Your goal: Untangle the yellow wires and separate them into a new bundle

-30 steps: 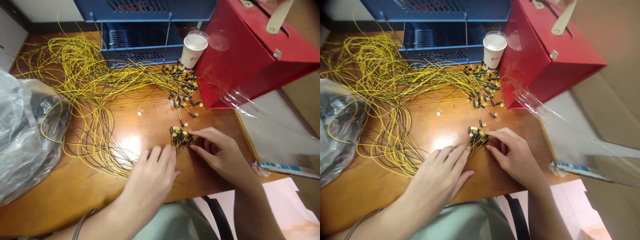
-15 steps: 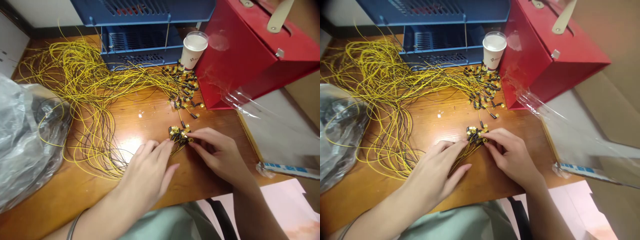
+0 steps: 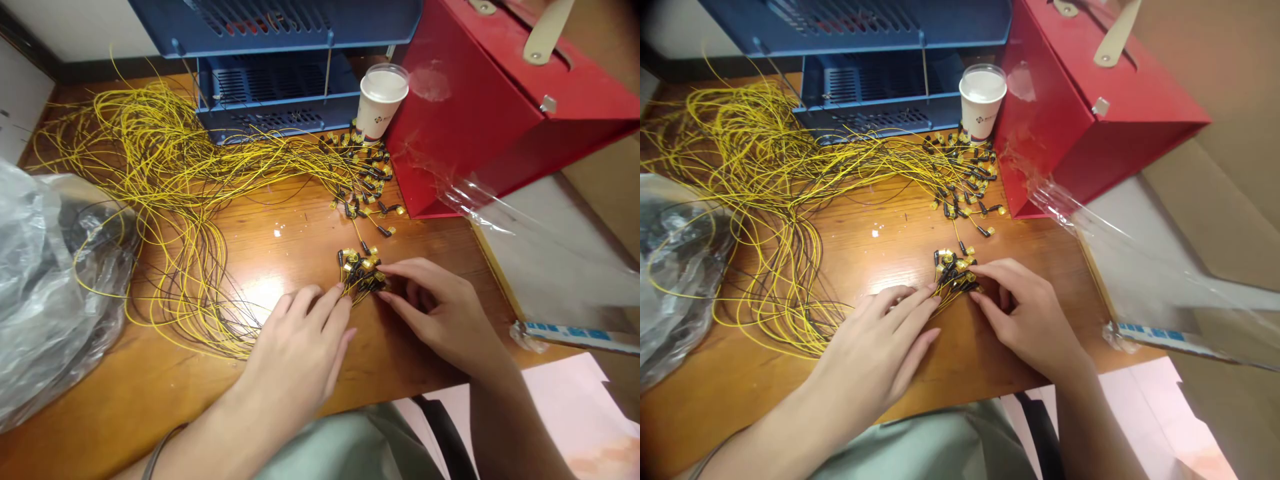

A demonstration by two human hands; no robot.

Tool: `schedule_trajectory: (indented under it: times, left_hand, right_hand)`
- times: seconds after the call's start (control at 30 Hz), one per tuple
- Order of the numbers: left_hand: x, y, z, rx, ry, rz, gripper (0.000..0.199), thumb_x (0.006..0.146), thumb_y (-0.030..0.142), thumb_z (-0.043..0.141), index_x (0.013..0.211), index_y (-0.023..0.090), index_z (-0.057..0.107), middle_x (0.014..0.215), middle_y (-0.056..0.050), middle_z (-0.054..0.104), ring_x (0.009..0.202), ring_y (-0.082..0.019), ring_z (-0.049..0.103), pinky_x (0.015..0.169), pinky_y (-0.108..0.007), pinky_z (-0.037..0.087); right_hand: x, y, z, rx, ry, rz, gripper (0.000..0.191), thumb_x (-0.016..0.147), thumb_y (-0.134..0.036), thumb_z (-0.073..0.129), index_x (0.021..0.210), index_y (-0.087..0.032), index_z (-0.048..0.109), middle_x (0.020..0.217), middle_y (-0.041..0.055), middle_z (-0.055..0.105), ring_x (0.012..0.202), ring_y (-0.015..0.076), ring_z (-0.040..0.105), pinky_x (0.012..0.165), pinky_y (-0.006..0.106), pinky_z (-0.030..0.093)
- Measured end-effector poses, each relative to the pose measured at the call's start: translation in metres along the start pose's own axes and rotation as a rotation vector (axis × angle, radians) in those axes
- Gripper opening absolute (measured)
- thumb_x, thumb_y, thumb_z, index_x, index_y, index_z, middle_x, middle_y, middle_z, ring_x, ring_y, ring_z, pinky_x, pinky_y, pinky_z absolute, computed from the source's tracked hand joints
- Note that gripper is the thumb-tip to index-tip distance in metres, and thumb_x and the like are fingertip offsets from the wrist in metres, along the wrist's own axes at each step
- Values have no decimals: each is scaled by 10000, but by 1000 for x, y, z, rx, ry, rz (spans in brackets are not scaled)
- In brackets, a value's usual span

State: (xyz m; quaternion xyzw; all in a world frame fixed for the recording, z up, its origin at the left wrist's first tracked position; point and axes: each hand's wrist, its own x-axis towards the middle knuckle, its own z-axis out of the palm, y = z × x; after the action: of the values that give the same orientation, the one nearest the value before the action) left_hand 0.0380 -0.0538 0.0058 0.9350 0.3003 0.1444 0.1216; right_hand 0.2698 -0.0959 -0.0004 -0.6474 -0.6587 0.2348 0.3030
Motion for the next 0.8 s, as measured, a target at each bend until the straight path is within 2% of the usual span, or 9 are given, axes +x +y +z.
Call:
schedule_trajectory:
  times: [0.1, 0.23, 0.3, 0.4, 0.5, 0.57, 0.67, 0.73, 0.8]
  left_hand:
    - [2, 0, 0, 68, 2, 1, 320, 1015, 254, 542, 1271, 83, 630, 1310, -105, 677, 1033, -301, 588, 803, -437, 533]
    - [10, 4, 3, 123, 54, -88, 442, 960, 310, 660, 1302, 35, 606, 1230, -136, 712, 970, -290, 620, 768, -418, 541]
    - [16, 6, 7, 163, 89, -111, 420, 928, 292, 709, 1253, 40, 627, 1156, -132, 735, 900, -274, 633, 718, -398, 532]
    - [20, 8, 15, 205, 133, -87, 295, 916, 202, 708, 1173, 67, 657, 1113, -111, 748, 813, -242, 631, 657, -366, 508]
    - [16, 6, 19, 210, 142, -2, 296, 945, 94, 594, 1229, 20, 628, 1164, -131, 738, 808, -234, 629, 627, -353, 494]
    - [12, 4, 18, 202, 131, 70, 321, 957, 39, 499, 1254, -18, 604, 1179, -145, 733, 830, -237, 629, 628, -353, 496]
    - [6, 1, 13, 171, 84, 138, 363, 947, -7, 427, 1271, -16, 590, 1183, -129, 730, 852, -231, 619, 653, -355, 501]
    - [6, 0, 7, 116, 28, 125, 351, 959, 32, 457, 1284, 30, 590, 1101, -105, 741, 837, -228, 606, 663, -355, 498]
    - [7, 0, -1, 25, -50, 67, 334, 991, 178, 545, 1311, 90, 583, 1012, -83, 738, 848, -240, 602, 693, -368, 506]
  right_hand:
    - [-1, 1, -7, 40, -29, 15, 255, 945, -243, 690, 1199, -229, 688, 1032, 23, 682, 656, 127, 546, 627, 297, 468]
    - [4, 2, -13, 67, 53, 26, 241, 1052, -318, 512, 1161, -225, 706, 1076, 52, 711, 913, 185, 657, 763, 319, 492]
    - [10, 1, -13, 3, 85, 61, 242, 1051, -318, 510, 1127, -223, 720, 1070, 54, 726, 966, 203, 672, 794, 327, 491]
    - [21, -2, -14, -102, 76, 111, 201, 1002, -310, 587, 1102, -226, 740, 1040, 48, 749, 895, 209, 693, 748, 329, 498]
    - [39, -6, -16, -149, 31, 122, 167, 946, -291, 645, 1039, -221, 765, 956, 37, 767, 778, 200, 695, 692, 326, 499]
    - [55, -9, -17, -210, -44, 122, 134, 918, -287, 663, 946, -218, 775, 904, 32, 779, 769, 209, 696, 701, 332, 491]
    - [79, -13, -15, -335, -172, 141, 93, 837, -308, 723, 808, -227, 759, 840, 25, 778, 784, 236, 693, 690, 338, 461]
    - [90, -13, -12, -371, -205, 154, 46, 777, -261, 728, 745, -228, 727, 793, 18, 761, 745, 230, 677, 652, 329, 431]
    - [96, -12, -8, -373, -196, 154, 48, 740, -198, 685, 698, -221, 689, 750, 21, 737, 691, 215, 649, 622, 322, 405]
